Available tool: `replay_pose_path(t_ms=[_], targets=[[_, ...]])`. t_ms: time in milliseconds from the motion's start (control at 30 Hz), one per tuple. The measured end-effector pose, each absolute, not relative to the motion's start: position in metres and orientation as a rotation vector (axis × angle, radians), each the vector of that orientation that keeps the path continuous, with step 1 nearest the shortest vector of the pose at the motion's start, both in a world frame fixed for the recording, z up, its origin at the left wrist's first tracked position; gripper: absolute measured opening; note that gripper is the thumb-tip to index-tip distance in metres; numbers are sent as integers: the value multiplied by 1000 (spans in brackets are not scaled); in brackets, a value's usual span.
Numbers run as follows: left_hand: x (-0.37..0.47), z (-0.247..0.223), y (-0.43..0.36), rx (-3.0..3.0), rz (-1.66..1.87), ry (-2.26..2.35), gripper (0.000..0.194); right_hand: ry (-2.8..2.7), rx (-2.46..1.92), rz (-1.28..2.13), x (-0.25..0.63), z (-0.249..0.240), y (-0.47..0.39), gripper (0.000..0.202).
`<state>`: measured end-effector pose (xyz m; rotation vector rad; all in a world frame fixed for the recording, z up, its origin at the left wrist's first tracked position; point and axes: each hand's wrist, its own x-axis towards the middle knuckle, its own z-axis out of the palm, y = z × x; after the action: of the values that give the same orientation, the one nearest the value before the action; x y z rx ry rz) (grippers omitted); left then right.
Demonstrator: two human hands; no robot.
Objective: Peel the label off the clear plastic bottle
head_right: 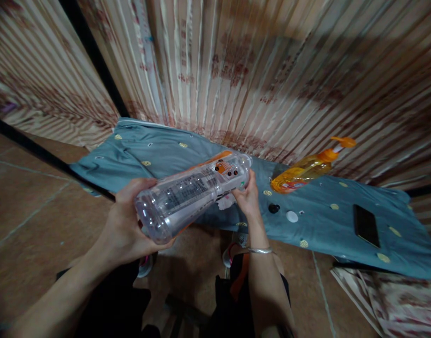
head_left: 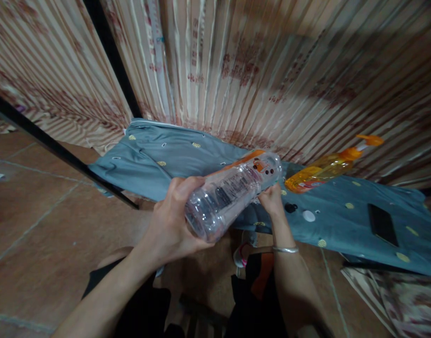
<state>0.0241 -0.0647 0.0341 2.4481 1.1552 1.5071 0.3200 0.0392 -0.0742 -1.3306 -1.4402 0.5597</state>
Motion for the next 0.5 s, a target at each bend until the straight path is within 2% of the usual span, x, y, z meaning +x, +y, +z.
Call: replay_pose_path(t_ms=[500], targets=[[24, 32, -63, 2452, 1521, 1152, 94, -1439, -1315, 558, 320, -75, 41, 78]])
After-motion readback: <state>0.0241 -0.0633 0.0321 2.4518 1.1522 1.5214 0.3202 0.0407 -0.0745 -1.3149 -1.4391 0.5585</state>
